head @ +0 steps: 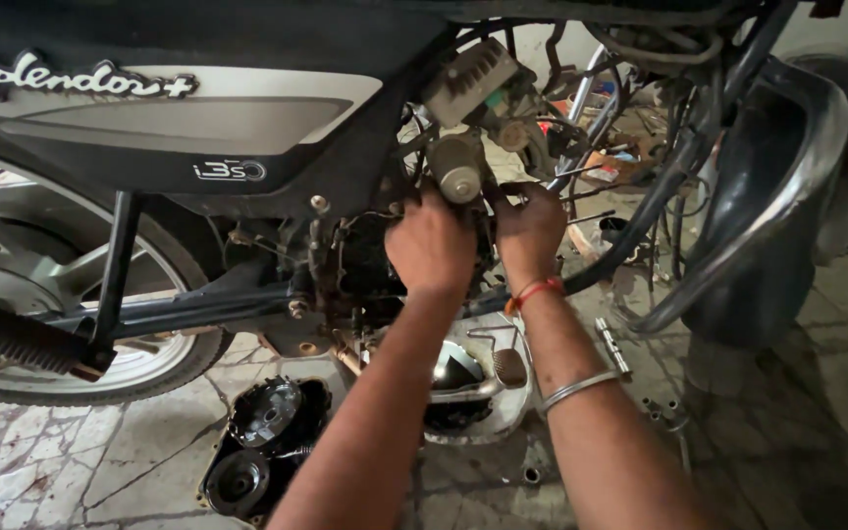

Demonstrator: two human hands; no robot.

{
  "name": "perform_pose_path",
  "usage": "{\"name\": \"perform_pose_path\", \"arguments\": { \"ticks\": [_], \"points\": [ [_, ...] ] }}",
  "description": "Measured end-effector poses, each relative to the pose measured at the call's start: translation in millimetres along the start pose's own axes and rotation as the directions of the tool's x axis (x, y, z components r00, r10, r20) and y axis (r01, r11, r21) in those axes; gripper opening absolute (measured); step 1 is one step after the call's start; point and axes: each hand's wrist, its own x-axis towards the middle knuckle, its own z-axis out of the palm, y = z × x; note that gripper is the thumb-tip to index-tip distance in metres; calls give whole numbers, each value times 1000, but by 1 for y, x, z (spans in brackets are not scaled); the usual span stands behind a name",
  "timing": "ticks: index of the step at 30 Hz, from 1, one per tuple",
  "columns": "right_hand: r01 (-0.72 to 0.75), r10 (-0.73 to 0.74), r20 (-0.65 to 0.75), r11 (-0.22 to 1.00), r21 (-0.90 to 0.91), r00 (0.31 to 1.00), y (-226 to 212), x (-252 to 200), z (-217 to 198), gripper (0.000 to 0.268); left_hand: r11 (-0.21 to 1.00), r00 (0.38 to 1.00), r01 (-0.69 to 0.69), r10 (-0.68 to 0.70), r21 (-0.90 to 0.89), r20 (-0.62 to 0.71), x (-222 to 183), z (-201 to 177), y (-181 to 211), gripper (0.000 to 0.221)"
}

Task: The person uses a cordless impact wrench to remove a bolt from the motorcycle engine, then removes the clutch assembly and places it on the floor. They then use a socket wrench to tighten bolts on the engine casing.

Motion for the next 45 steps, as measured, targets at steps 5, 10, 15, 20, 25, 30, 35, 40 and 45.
{"name": "perform_pose_path", "arguments": {
  "ticks": [5, 10, 15, 20, 25, 30, 35, 40, 45],
  "points": [
    [150, -151, -55, 989, -14, 987, 5, -2, 11, 18, 993, 985, 121, -121, 4, 126, 19, 1, 2, 16],
    [141, -140, -167, 990, -8, 976, -5, -11, 10, 20, 988, 977, 155, -153, 2, 151, 22, 7, -2, 12],
    [185, -161, -212, 978, 99, 964, -20, -17, -8, 23, 995, 987, 95, -93, -7, 130, 18, 0, -5, 14],
    [58, -11, -177, 964, 259, 984, -18, -12, -15, 23, 994, 993, -113, 113, 0, 45, 3, 13, -24, 12],
    [90, -53, -167, 970, 227, 984, -8, -13, -19, 25, 977, 978, -210, 210, -22, 0, 1, 29, -25, 13],
    [57, -17, -123, 942, 330, 992, -20, -18, -21, 24, 966, 985, -165, 151, 200, 84, -7, 23, -16, 25],
    [-13, 40, -52, 900, 436, 998, -6, -12, -20, 18, 950, 990, 139, -141, -281, 14, -32, 4, -6, 24],
    [-72, 58, 42, 804, 590, 997, -9, -13, -27, 16, -165, 589, 583, -589, -795, 554, -40, 21, 11, 25],
    [74, -87, -6, 797, 599, 996, -9, -19, -38, 10, -373, 657, 571, -327, -731, 680, -44, 9, 30, 13]
  ]
}}
